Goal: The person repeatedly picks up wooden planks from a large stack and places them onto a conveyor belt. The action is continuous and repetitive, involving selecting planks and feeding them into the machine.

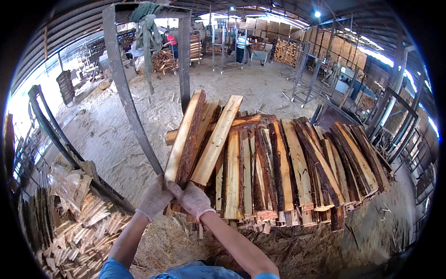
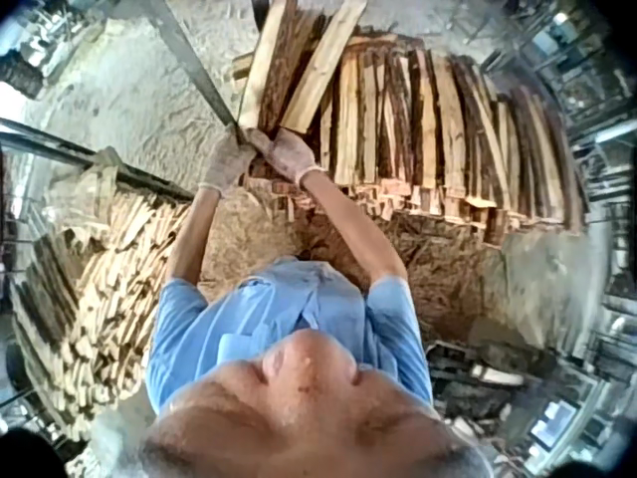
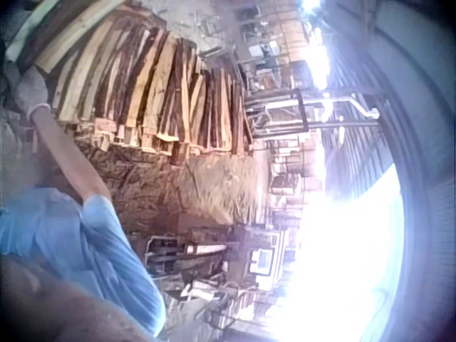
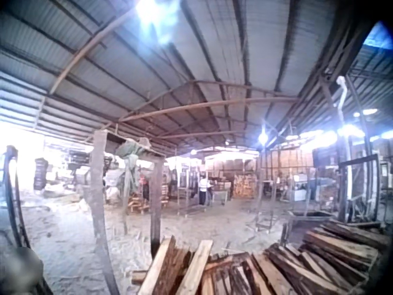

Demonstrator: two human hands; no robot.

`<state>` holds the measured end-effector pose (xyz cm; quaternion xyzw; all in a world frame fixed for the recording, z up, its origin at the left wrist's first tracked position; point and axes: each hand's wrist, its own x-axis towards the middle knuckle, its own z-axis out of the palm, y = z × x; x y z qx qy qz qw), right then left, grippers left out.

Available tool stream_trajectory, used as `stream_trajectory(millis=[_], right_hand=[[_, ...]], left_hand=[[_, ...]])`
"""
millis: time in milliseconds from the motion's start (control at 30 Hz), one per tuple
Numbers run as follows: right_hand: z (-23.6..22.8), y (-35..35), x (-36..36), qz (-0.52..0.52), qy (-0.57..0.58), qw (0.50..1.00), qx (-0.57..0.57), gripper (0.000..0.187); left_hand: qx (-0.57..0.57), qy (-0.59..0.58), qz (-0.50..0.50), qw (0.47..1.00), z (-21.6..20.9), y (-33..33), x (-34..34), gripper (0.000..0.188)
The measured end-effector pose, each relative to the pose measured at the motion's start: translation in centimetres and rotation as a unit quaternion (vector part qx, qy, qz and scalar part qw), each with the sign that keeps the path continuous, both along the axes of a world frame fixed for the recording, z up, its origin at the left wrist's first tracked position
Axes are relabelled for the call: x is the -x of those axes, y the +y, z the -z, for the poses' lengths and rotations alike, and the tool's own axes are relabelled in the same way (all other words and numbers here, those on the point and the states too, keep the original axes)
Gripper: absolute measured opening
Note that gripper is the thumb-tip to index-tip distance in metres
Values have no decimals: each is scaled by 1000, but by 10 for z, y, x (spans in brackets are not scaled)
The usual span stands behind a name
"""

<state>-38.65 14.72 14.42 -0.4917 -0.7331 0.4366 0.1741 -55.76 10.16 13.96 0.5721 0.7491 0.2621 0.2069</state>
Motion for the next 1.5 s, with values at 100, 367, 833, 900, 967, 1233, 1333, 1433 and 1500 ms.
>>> stream_trajectory(millis=[100, 367, 833, 900, 967, 1233, 1333, 1433, 1500], right_hand=[[-13, 12, -31, 4, 101, 991, 88, 102], [-31, -16, -149, 112, 329, 892, 289, 76], [91, -181, -246, 211, 539, 666, 471, 74], [98, -185, -253, 228, 561, 642, 471, 72], [97, -175, -256, 213, 497, 721, 434, 73], [23, -109, -208, 197, 358, 836, 367, 75], [4, -124, -188, 236, 296, 874, 304, 72], [-8, -132, -192, 249, 175, 920, 247, 64], [2, -138, -198, 245, 215, 914, 242, 64]], left_hand=[[-23, -128, 73, 989, -56, -14, -40, 72], [-138, -594, 5, 793, -6, -22, -90, 44], [98, -804, 106, 577, 18, -45, -136, 109], [78, -800, 105, 585, 39, -47, -145, 106], [28, -756, 96, 647, 70, -44, -160, 95], [-35, -661, 85, 745, 83, -43, -168, 53], [-33, -551, 119, 825, 78, -44, -153, 64], [-9, -530, 104, 842, 90, -42, -151, 71], [0, -547, 83, 833, 99, -42, -158, 82]])
